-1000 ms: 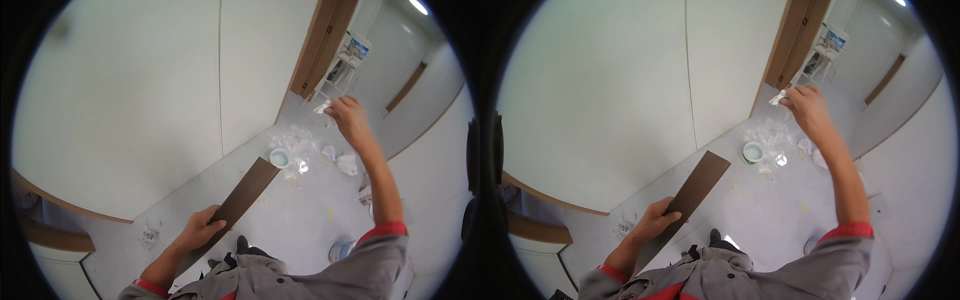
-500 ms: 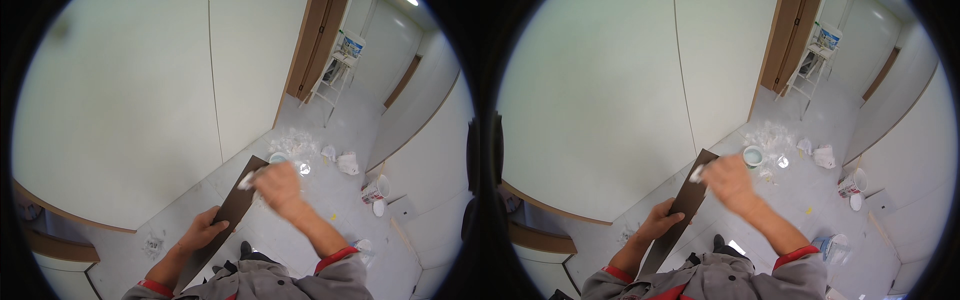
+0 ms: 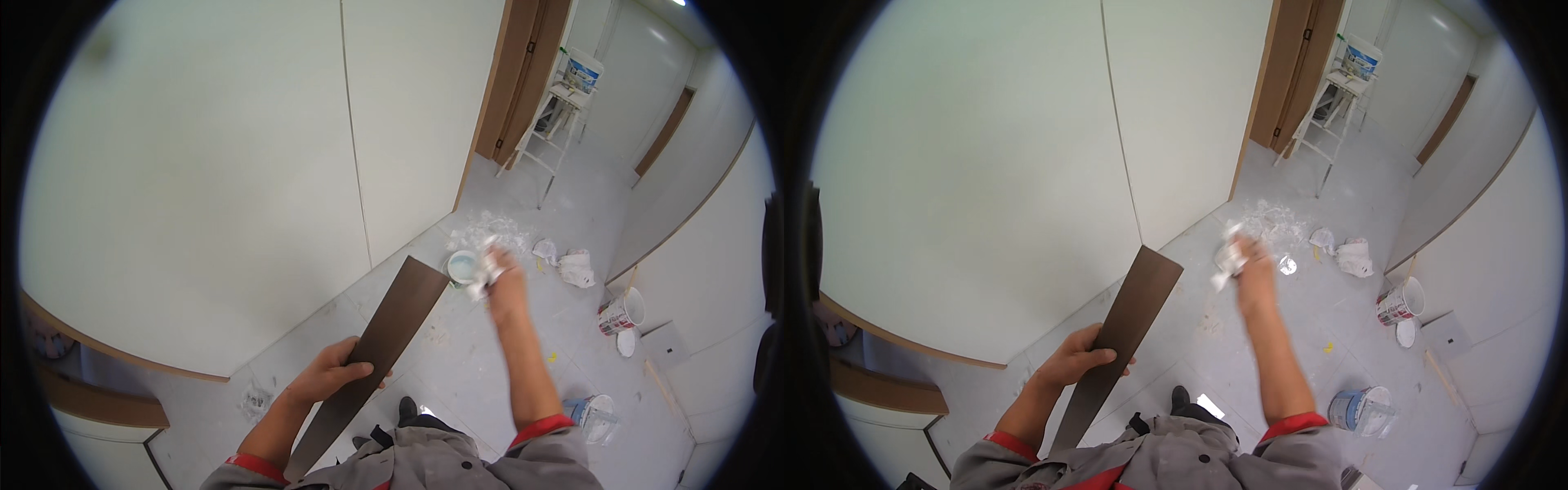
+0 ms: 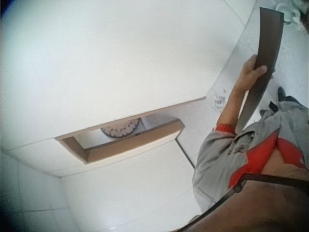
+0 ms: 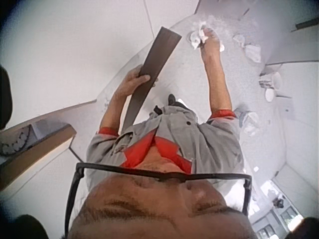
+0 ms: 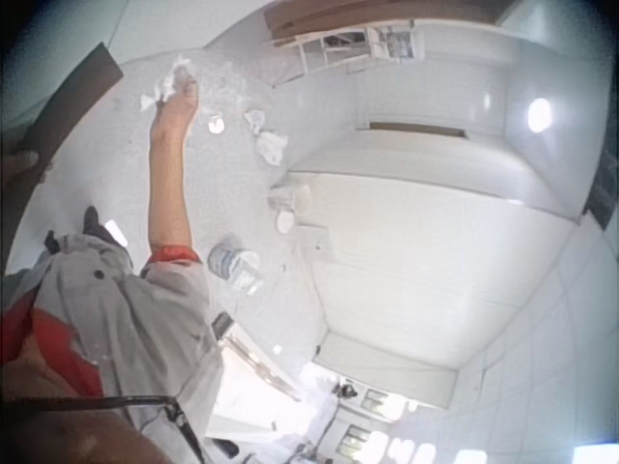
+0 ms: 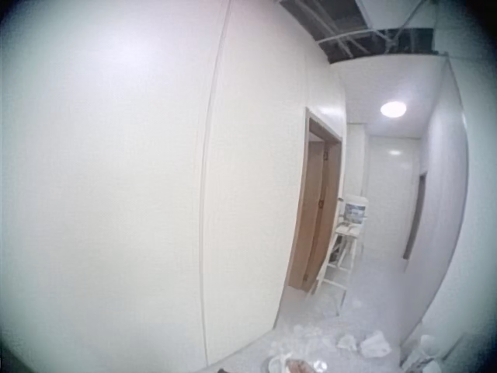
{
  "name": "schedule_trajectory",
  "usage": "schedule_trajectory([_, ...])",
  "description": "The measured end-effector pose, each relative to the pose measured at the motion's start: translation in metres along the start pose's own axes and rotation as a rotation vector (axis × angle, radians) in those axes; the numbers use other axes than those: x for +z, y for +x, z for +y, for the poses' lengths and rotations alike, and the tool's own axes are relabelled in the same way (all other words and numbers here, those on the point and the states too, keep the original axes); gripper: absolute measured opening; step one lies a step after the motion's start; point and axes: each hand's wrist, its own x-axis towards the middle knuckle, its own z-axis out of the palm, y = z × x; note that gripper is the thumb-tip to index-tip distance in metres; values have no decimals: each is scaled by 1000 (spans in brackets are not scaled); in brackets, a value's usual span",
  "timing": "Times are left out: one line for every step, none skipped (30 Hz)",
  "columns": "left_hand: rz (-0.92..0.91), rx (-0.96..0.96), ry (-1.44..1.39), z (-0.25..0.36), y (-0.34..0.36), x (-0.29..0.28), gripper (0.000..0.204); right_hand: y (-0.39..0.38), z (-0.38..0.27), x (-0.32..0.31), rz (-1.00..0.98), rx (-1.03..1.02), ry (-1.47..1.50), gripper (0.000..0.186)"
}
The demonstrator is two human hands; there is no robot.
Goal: The person cleans a long metal baseboard trim with a cloth, applies adhesive to it using a caulking gun, and then presses the trim against the bottom of a white wall. The person works along the wall, securing the trim in place.
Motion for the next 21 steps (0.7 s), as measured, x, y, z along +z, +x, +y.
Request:
schedule_trajectory([-7,-2,-4,-1,3,-3,36,-14,21,11,-90,72,70,19])
schedule_trajectory([-14,-7,-9,-4,5,-5,35,-26,33,20,-237,150,191,17])
schedule_trajectory([-15,-20,-6,-4,8,-4,35,-37,38,32,-225,209,326,14])
schedule_trajectory([0,-36,-18,-7,6,-7,35,-54,39,52,-233,261,389,9])
schedule_trajectory([7,-47,-35,-10,7,-9,35,-66,40,63,-263,306,459,8])
schedule_trajectory([15,-58,-51,-12,7,-10,35,-78,43,70,-294,353,530,8])
schedule_trajectory([6,-60,-61,-10,12,-9,34,-82,45,71,-321,390,593,7])
schedule_trajectory([-12,-65,-69,-9,15,-5,33,-78,62,62,-516,298,570,10])
schedule_trajectory([-30,-70,-78,-8,18,-2,33,-77,73,52,-464,333,541,10])
schedule_trajectory([-12,-50,-69,-11,17,-3,32,-81,73,55,-424,379,521,11])
schedule_trajectory([5,-30,-60,-16,15,-6,30,-84,74,58,-384,425,500,11])
schedule_trajectory([22,-10,-52,-19,14,-7,29,-69,67,56,-271,418,558,10])
schedule_trajectory([79,-1,-1,-25,15,-7,27,-46,53,47,-148,410,605,10])
schedule_trajectory([134,11,49,-29,17,-2,26,-29,35,31,-90,169,490,6])
schedule_trajectory([191,28,108,-30,21,0,25,-16,19,25,-38,-74,380,5])
schedule_trajectory([253,44,196,-30,20,-4,24,-20,10,36,12,-192,163,6])
schedule_trajectory([315,59,285,-32,18,-8,23,-30,-3,49,61,-309,-53,10])
schedule_trajectory([366,75,370,-34,18,-10,22,-37,-9,59,117,-431,-277,13])
schedule_trajectory([378,82,424,-34,23,-5,21,-44,-6,66,155,-554,-395,22])
schedule_trajectory([392,89,479,-33,28,0,20,-45,1,71,149,-882,-600,23])
schedule_trajectory([409,92,540,-31,31,5,19,-44,8,75,138,-1204,-802,24])
